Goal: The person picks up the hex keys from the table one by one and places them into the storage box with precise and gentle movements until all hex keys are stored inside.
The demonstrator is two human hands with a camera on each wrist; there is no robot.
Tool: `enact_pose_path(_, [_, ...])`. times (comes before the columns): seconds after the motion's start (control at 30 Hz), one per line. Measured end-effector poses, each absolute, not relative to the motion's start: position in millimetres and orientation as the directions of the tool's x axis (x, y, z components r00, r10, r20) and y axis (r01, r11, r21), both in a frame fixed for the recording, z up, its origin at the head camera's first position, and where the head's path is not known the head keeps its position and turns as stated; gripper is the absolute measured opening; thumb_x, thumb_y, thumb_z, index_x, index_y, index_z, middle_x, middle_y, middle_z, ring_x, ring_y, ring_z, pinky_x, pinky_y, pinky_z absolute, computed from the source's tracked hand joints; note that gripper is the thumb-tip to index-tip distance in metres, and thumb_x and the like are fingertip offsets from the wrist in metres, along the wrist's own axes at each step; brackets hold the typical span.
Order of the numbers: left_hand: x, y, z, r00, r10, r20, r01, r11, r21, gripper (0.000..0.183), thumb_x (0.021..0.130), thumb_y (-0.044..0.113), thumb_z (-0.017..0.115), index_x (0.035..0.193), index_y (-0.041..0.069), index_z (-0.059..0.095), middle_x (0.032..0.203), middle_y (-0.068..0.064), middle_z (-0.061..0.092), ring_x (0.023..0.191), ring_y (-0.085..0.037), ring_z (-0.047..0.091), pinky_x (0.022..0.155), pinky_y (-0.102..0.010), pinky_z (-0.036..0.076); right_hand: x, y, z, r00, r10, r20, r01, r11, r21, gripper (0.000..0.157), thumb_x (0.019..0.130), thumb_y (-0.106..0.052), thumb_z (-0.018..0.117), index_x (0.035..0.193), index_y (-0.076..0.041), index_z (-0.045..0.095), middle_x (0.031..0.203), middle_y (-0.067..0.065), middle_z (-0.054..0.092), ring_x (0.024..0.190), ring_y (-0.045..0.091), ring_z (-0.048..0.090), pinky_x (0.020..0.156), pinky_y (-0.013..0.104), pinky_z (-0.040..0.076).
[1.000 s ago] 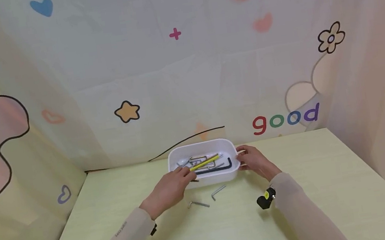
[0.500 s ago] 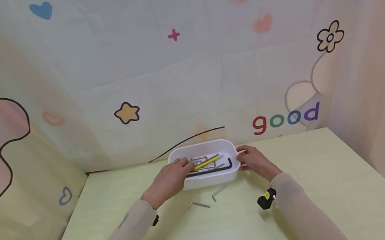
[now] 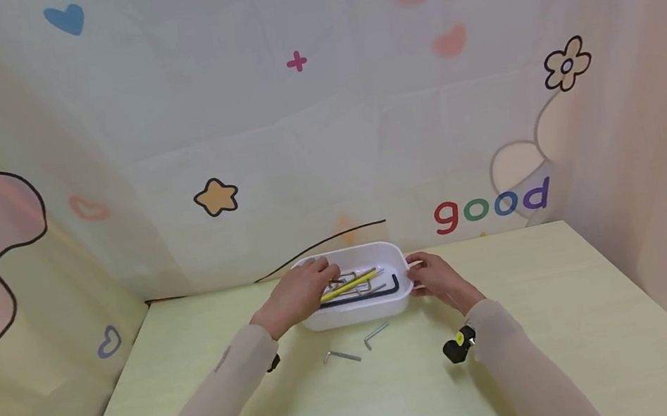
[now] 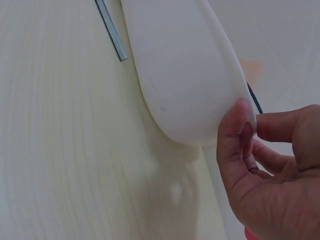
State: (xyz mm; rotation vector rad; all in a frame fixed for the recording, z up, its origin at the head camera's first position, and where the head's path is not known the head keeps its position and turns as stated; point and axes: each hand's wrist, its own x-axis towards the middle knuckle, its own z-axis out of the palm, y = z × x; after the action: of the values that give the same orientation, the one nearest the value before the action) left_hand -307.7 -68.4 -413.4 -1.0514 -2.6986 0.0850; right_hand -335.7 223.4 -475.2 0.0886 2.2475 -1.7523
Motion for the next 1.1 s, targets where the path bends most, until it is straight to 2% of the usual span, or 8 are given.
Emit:
enact_pose_path(0.3, [-326, -65, -417, -0.742, 0.654, 0.145, 0.642, 0.756, -0.127, 0.027, 0.100, 0.008, 0.052, 0.123, 0.021, 0.057, 0.112, 0.002, 0.060, 0.098, -0.016, 0.055, 0.087, -0.032, 0.055, -334, 222, -474, -0.953, -0.121, -0.278, 0.241, 0.251, -0.937, 0.044, 0.100, -0.008, 0.049, 0.143, -0.003, 0.040, 0.115, 0.012, 0.053, 0.090, 0.019, 0.059, 0.074, 0.025, 0.058])
enact_pose_path(0.53, [-340, -65, -420, -0.774, 0.628, 0.085, 0.622, 0.778, -0.082, 0.028, 0.098, 0.006, 0.054, 0.120, 0.022, 0.058, 0.110, 0.003, 0.060, 0.095, -0.015, 0.056, 0.082, -0.029, 0.054, -336, 222, -474, -0.950, -0.123, -0.288, 0.252, 0.251, -0.935, 0.045, 0.101, -0.009, 0.049, 0.144, -0.003, 0.039, 0.120, 0.016, 0.052, 0.093, 0.020, 0.059, 0.076, 0.025, 0.058])
enact_pose_path(0.83, [-356, -60, -416, -0.792, 0.610, 0.027, 0.610, 0.792, -0.012, 0.030, 0.091, 0.008, 0.068, 0.116, 0.022, 0.060, 0.103, 0.004, 0.059, 0.087, -0.011, 0.057, 0.082, -0.029, 0.055, -336, 223, -474, -0.950, -0.109, -0.292, 0.257, 0.255, -0.932, 0.044, 0.101, -0.008, 0.048, 0.144, -0.004, 0.039, 0.121, 0.016, 0.051, 0.095, 0.022, 0.058, 0.076, 0.025, 0.058])
enact_pose_path(1.1, [-366, -57, -419, -0.818, 0.571, -0.067, 0.570, 0.821, 0.040, 0.029, 0.093, 0.008, 0.064, 0.118, 0.021, 0.062, 0.103, 0.004, 0.060, 0.088, -0.012, 0.055, 0.085, -0.030, 0.053, -335, 223, -473, -0.949, -0.114, -0.295, 0.259, 0.251, -0.933, 0.046, 0.101, -0.008, 0.047, 0.146, -0.004, 0.037, 0.123, 0.017, 0.051, 0.095, 0.023, 0.057, 0.076, 0.025, 0.058])
